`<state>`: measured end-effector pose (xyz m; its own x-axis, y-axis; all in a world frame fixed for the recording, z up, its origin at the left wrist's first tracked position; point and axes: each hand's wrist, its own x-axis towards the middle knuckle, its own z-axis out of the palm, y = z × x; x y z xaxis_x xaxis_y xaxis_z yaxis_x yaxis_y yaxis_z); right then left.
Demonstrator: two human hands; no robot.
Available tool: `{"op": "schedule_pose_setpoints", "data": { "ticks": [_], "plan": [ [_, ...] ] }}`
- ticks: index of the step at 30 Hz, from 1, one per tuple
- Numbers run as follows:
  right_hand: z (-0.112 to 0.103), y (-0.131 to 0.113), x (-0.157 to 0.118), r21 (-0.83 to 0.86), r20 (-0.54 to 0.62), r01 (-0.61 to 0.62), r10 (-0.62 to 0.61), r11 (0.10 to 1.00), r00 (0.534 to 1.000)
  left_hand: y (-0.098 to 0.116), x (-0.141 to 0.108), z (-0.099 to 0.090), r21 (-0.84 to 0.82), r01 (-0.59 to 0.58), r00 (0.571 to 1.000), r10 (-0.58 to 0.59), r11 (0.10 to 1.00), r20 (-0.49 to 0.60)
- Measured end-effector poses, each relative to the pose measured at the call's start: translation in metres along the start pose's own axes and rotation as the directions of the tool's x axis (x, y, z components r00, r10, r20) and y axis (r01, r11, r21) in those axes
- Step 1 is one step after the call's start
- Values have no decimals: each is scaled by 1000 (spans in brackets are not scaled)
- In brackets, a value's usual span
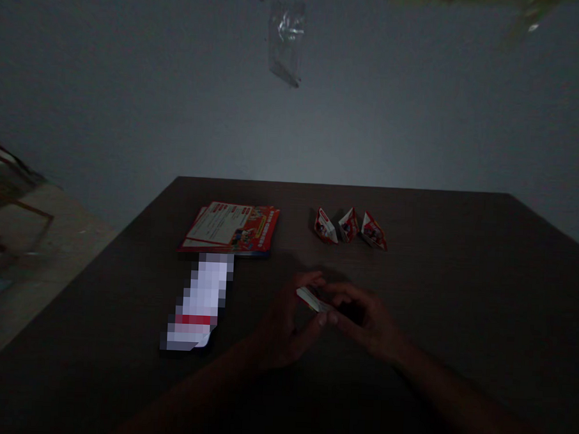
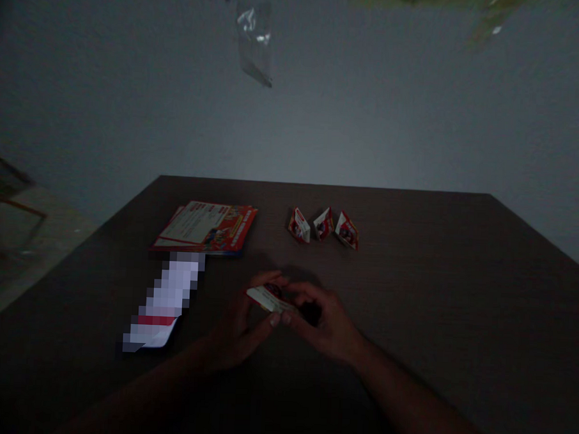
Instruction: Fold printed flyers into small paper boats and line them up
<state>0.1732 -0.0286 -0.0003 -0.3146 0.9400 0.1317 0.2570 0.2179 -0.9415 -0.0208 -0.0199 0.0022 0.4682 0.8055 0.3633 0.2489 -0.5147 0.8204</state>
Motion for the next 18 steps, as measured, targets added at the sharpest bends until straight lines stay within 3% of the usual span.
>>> {"op": "schedule_pose_setpoints", "data": {
  "ticks": [8,18],
  "plan": [
    [-2,0,-1,-162,-4,69,-70,984,998,6,2,-3,-23,-13,1000,13,1000,23],
    [-2,-2,-5,-251,59,136,-125,958,990,1,1,-2,-49,-9,999,10,999,31]
  ]
}}
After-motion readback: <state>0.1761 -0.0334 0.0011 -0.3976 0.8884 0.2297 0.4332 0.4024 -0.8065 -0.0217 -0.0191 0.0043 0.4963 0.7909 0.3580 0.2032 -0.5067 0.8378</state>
